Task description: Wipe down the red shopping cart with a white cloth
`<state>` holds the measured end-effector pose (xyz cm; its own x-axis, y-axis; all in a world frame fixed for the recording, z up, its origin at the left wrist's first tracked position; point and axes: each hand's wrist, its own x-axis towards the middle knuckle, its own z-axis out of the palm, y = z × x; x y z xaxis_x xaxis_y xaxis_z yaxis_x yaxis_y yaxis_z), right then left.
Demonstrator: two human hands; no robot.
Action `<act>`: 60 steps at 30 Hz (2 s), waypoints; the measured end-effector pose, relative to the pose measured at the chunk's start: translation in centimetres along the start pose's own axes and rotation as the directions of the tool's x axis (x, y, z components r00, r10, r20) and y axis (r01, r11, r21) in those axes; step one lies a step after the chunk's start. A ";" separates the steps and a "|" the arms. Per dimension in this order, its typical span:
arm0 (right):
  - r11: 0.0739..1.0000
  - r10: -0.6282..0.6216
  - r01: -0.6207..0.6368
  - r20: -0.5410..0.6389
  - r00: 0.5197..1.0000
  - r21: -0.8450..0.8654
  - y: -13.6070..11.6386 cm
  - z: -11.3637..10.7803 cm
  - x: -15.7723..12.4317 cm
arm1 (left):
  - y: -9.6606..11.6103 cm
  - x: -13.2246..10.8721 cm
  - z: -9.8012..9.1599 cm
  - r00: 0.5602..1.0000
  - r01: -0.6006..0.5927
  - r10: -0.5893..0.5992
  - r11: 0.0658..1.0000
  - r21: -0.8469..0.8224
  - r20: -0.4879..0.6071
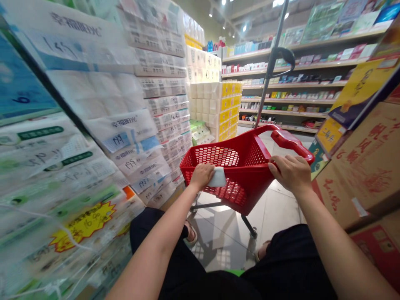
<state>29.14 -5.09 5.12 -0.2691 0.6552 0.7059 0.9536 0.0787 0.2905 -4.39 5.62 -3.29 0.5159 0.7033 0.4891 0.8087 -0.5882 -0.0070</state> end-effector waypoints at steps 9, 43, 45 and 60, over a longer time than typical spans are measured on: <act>0.999 0.015 -0.015 -0.019 1.000 -0.030 -0.1 0.7 0.3 | -9.9 -4.6 -0.9 0.990 0.141 -0.142 0.989 0.039 0.016; 1.000 0.021 -0.022 -0.021 1.000 -0.018 0.8 1.6 0.3 | 10.3 4.5 -1.1 0.986 -0.158 0.152 0.982 -0.108 -0.066; 0.999 0.004 -0.004 -0.019 1.000 -0.041 1.1 1.7 0.3 | 8.3 3.5 -1.0 0.990 -0.138 0.136 0.987 -0.079 -0.035; 0.999 -0.027 0.028 0.019 0.999 -0.043 3.4 1.5 0.1 | -6.1 -4.1 -1.6 0.985 0.142 -0.147 0.988 0.058 0.086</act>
<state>32.59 -3.59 5.19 -0.2919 0.6672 0.6853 0.9392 0.0646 0.3372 -11.82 5.71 -3.88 0.4139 0.8138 0.4079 0.8888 -0.4581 0.0121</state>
